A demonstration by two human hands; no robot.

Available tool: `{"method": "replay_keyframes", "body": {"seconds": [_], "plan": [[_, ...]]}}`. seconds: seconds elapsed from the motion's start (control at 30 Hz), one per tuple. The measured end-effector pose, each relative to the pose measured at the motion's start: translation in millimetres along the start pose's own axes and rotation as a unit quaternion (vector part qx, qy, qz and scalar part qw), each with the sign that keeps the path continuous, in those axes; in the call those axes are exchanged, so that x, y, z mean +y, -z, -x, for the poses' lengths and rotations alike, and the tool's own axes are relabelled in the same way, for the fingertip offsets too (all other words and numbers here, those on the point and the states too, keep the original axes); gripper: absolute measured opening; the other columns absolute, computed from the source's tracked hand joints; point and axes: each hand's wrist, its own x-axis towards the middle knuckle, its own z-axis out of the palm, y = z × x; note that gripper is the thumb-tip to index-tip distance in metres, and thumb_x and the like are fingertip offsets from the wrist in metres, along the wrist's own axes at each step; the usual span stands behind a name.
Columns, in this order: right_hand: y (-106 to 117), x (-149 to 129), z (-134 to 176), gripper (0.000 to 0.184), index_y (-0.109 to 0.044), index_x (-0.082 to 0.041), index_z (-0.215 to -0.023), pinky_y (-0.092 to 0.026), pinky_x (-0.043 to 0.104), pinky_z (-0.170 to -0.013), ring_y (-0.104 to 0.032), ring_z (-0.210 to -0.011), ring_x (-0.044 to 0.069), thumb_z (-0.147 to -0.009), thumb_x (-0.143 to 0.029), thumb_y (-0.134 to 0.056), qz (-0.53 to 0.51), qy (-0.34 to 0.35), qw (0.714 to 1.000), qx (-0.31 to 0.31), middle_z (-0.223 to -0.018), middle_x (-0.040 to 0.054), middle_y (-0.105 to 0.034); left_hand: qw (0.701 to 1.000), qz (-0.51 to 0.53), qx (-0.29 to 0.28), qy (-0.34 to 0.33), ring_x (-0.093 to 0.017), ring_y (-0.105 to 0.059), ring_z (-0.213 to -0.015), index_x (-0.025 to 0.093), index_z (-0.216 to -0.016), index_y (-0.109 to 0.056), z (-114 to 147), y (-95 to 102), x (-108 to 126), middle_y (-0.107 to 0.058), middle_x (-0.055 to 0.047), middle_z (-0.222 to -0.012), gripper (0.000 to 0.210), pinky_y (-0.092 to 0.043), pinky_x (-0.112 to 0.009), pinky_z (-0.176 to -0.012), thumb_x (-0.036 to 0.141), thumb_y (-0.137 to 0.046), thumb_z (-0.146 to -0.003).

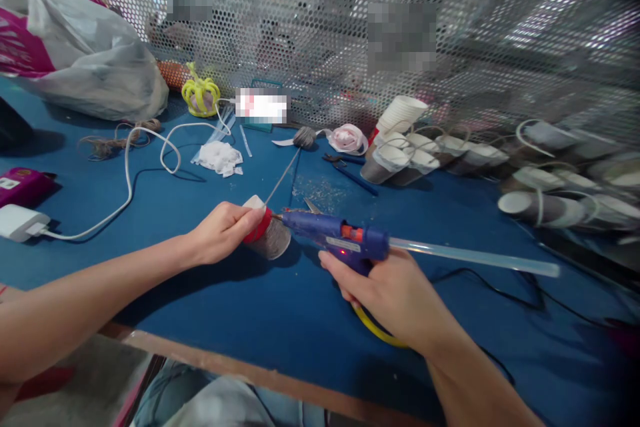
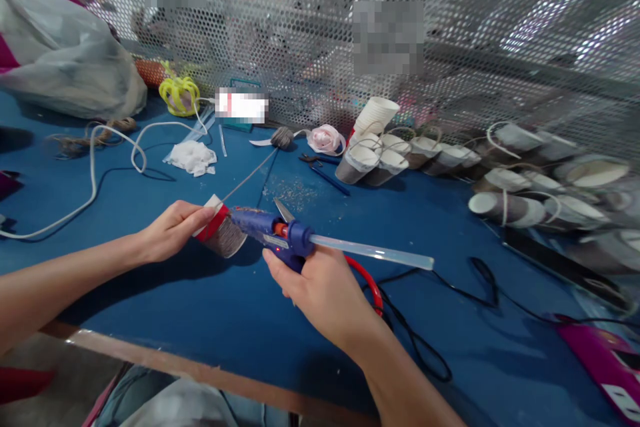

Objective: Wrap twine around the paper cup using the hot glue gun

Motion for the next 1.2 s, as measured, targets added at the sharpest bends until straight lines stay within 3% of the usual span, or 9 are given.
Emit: {"method": "replay_keyframes", "body": {"seconds": [0.97,1.2], "plan": [[-1.6,2.2,0.6,0.041,-0.042,-0.023,-0.037,-0.044,0.020,-0.041,-0.053,-0.040,0.012,-0.075,-0.038,-0.048,0.031,0.020,0.999,0.011,-0.039,-0.0013,-0.053,1.000,0.002,-0.002,0.004,-0.007,-0.026,-0.050,0.012,-0.054,-0.041,-0.3,0.3,0.2,-0.029,0.004,-0.052,0.044,-0.026,-0.020,-0.047,0.042,-0.028,-0.083],[0.0,4.3,2.3,0.033,-0.045,-0.023,-0.045,-0.043,0.022,-0.040,-0.052,-0.037,0.013,-0.073,-0.040,-0.049,0.043,0.025,0.999,0.013,-0.037,-0.0024,-0.052,1.000,-0.001,0.010,0.013,-0.007,-0.025,-0.051,0.013,-0.053,-0.039,-0.6,-0.2,0.7,-0.027,0.004,-0.052,0.042,-0.025,-0.020,-0.047,0.042,-0.028,-0.082]]}}
